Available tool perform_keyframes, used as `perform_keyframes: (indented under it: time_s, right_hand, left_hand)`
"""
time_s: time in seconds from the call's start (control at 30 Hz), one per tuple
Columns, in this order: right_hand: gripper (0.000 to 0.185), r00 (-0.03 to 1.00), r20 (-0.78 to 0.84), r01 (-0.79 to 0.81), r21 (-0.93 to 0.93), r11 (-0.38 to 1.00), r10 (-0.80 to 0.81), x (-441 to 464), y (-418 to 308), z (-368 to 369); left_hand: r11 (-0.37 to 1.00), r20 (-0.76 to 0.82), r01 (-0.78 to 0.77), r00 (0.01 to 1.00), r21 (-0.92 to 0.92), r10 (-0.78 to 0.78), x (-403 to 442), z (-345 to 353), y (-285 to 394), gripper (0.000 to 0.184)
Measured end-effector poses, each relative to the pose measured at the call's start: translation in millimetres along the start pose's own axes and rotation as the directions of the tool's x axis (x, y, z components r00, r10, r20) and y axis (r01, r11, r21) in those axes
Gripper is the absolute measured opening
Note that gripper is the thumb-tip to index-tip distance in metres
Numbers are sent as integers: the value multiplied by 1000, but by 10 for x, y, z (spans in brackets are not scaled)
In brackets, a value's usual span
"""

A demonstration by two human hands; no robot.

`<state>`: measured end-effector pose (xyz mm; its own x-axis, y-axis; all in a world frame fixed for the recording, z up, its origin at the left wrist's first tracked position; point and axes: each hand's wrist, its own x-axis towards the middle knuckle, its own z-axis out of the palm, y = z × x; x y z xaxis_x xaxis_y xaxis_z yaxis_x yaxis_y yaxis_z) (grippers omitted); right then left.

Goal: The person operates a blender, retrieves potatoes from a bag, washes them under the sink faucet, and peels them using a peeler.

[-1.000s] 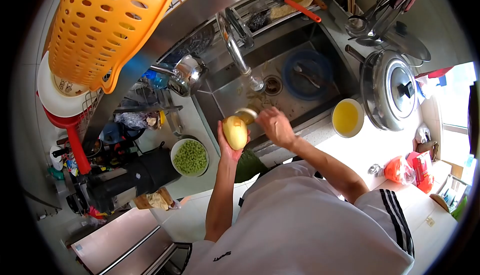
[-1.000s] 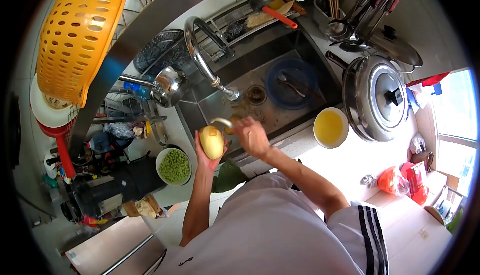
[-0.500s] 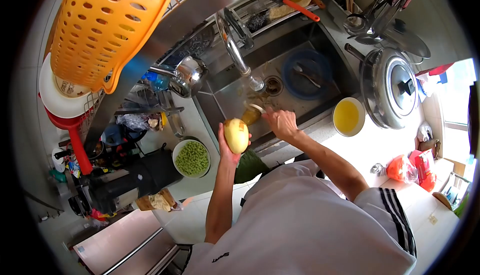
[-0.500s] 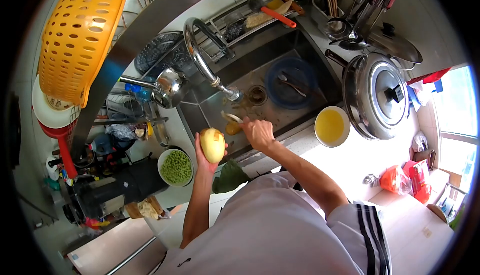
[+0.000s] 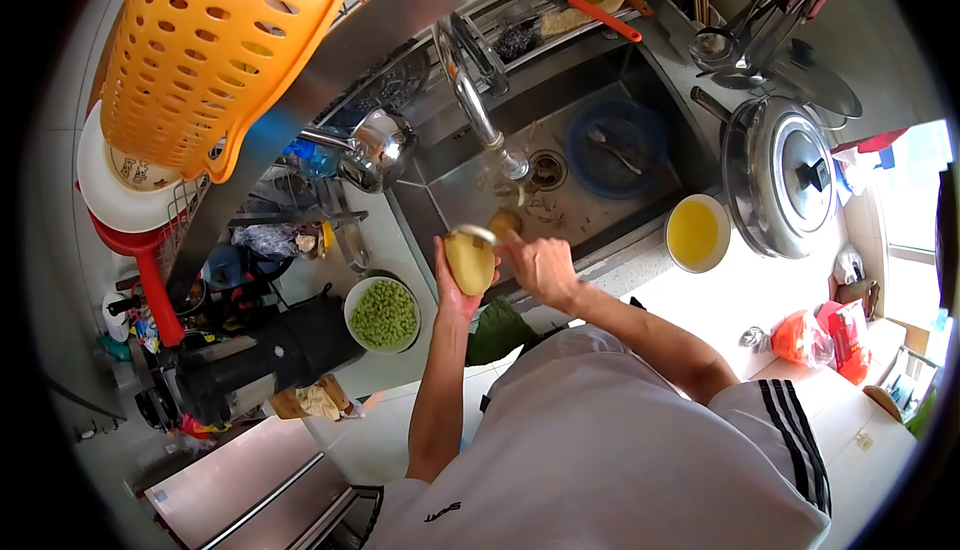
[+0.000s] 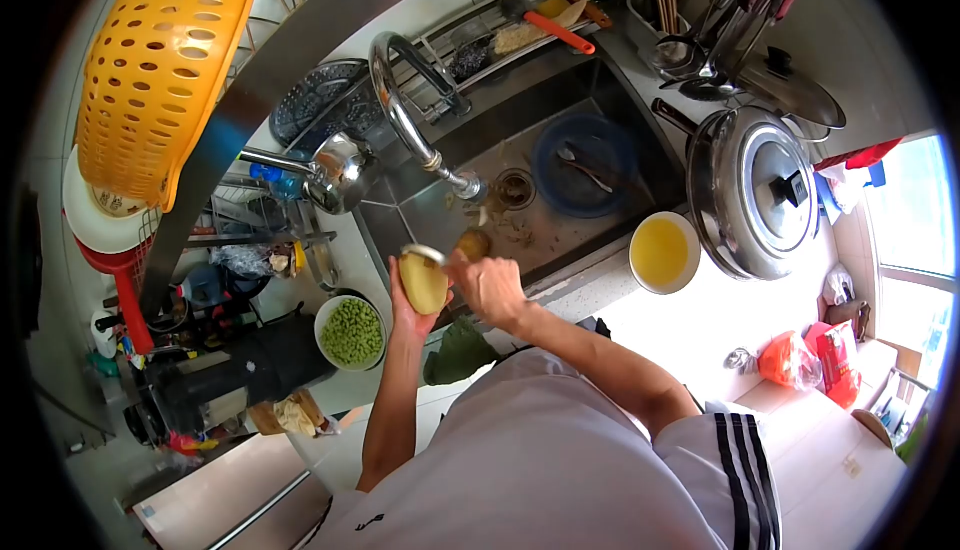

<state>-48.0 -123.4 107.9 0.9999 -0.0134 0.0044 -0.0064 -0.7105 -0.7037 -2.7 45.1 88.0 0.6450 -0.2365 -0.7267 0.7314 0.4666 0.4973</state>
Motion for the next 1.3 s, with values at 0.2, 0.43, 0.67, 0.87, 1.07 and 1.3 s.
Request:
perform_keyframes:
  time_s: [0.2, 0.43, 0.67, 0.87, 1.07, 1.3]
  right_hand:
    - [23, 987, 147, -34, -223, 974, 68, 64, 591, 226]
    - [16, 994, 97, -35, -121, 992, 47, -123, 54, 66]
    - [20, 983, 0, -176, -238, 955, 181, 60, 597, 51]
    - [25, 982, -2, -188, 33, 982, 188, -11, 116, -90]
    - [20, 998, 42, -40, -53, 998, 42, -82, 27, 19]
    - [28, 967, 16, -249, -184, 951, 256, -69, 728, 93]
  left_hand:
    - [970, 302, 128, 952, -209, -60, 60, -194, -162, 63]
    - [913, 167, 131, 983, -386, -71, 31, -32, -136, 62]
    - [906, 415, 226, 908, -359, -62, -28, -9, -97, 60]
    - [937, 316, 171, 946, -304, -70, -34, 68, -43, 61]
    - [942, 297, 134, 954, -306, -39, -4, 24, -115, 59]
    - [932, 210, 111, 977, -345, -39, -82, 67, -143, 58]
